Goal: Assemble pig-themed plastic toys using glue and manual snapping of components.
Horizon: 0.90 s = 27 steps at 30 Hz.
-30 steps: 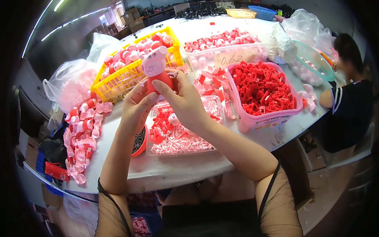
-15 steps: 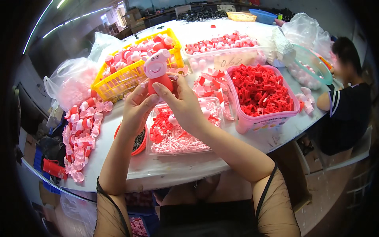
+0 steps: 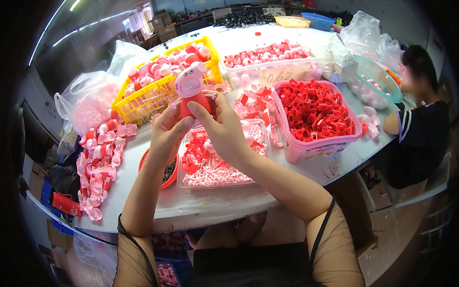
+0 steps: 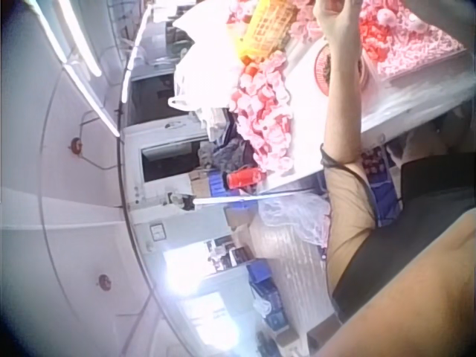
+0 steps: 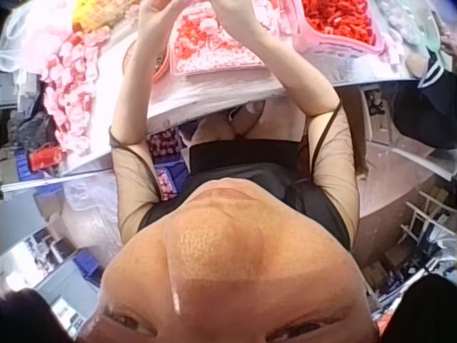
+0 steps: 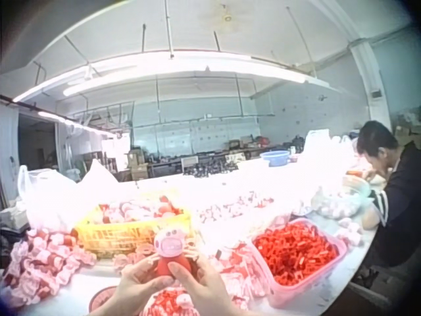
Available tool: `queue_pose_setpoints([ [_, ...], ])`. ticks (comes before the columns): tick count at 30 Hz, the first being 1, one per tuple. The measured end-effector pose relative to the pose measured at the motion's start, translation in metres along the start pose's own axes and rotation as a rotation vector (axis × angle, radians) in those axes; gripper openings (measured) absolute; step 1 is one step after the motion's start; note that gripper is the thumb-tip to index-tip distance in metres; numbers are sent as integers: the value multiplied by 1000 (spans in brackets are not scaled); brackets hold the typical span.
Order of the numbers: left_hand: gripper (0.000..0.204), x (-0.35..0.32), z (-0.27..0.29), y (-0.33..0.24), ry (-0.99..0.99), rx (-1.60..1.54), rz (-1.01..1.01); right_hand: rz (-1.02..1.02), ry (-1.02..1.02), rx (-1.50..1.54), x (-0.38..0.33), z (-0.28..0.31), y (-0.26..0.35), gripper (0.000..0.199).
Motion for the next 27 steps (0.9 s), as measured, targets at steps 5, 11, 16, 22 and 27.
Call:
queue_pose_setpoints([
  [5,56,0,0,0,-6,-14,-16,0,6,19,0,-1,0,36],
  [11,56,1,-1,-2,-3,-10,-32,-34,15,20,1,-2,-1,38],
  [16,62,2,0,4,-24,-44,54,-81,28,-175,2,8,-4,44],
  [22,66,0,1,10,83,30,58,62,4,-124,13,14,27,42],
  [27,64,-2,-16,18,182,45,87,105,10,40,11,31,25,30],
])
Point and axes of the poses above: each hand's wrist, its own x-axis towards the middle knuckle, its own z-axis out of the back of the hand, y = z × x, the point moved 6 cm from there along x, towards the middle knuckle, and after that the axes turned 12 degrees about y, right-handed, at the moved point
